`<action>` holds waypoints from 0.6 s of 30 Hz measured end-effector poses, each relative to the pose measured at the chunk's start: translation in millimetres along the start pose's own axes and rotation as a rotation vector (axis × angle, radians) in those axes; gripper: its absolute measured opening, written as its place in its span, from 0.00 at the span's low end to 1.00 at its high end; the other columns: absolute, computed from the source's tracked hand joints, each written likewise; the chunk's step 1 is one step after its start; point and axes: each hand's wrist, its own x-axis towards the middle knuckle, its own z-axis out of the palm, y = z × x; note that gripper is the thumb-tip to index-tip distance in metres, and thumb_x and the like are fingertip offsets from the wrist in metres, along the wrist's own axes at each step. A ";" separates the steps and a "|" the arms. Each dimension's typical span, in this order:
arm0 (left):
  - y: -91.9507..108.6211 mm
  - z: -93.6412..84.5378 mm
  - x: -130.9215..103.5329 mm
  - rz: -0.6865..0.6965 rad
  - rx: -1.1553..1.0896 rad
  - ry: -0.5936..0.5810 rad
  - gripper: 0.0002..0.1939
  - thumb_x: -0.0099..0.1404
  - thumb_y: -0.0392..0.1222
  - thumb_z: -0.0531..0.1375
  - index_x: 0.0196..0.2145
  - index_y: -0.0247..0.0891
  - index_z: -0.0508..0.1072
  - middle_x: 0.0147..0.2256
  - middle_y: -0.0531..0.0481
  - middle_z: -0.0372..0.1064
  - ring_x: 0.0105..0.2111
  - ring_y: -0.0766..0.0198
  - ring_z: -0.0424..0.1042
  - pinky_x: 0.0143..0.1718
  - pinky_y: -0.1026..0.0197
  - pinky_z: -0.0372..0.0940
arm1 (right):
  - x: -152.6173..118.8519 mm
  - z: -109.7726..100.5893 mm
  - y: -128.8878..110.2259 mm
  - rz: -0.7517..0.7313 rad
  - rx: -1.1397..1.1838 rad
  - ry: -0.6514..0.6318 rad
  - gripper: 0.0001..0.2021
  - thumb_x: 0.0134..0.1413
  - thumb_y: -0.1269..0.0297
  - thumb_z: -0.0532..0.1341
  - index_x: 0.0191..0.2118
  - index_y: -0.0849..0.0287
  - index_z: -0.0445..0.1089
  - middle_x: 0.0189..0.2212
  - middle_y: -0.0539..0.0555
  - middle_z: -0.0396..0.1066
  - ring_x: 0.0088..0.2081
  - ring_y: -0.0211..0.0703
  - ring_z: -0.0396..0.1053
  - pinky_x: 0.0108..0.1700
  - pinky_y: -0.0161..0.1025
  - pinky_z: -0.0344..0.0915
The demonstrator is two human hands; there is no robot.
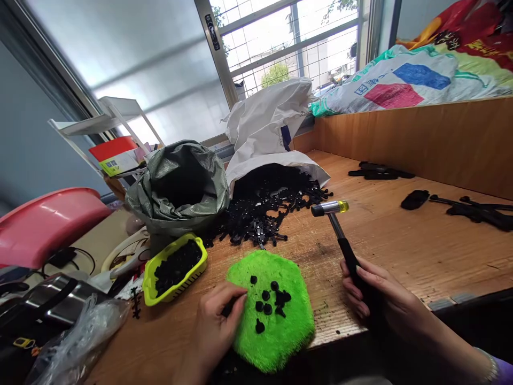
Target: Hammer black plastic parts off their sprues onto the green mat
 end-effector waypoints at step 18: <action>-24.4 1.2 -6.5 0.141 0.254 -0.004 0.11 0.60 0.36 0.55 0.40 0.41 0.74 0.35 0.47 0.73 0.34 0.62 0.72 0.35 0.62 0.67 | -1.1 -1.4 2.1 -0.021 0.023 -0.021 0.12 0.56 0.54 0.57 0.34 0.58 0.64 0.20 0.48 0.57 0.17 0.34 0.54 0.19 0.31 0.49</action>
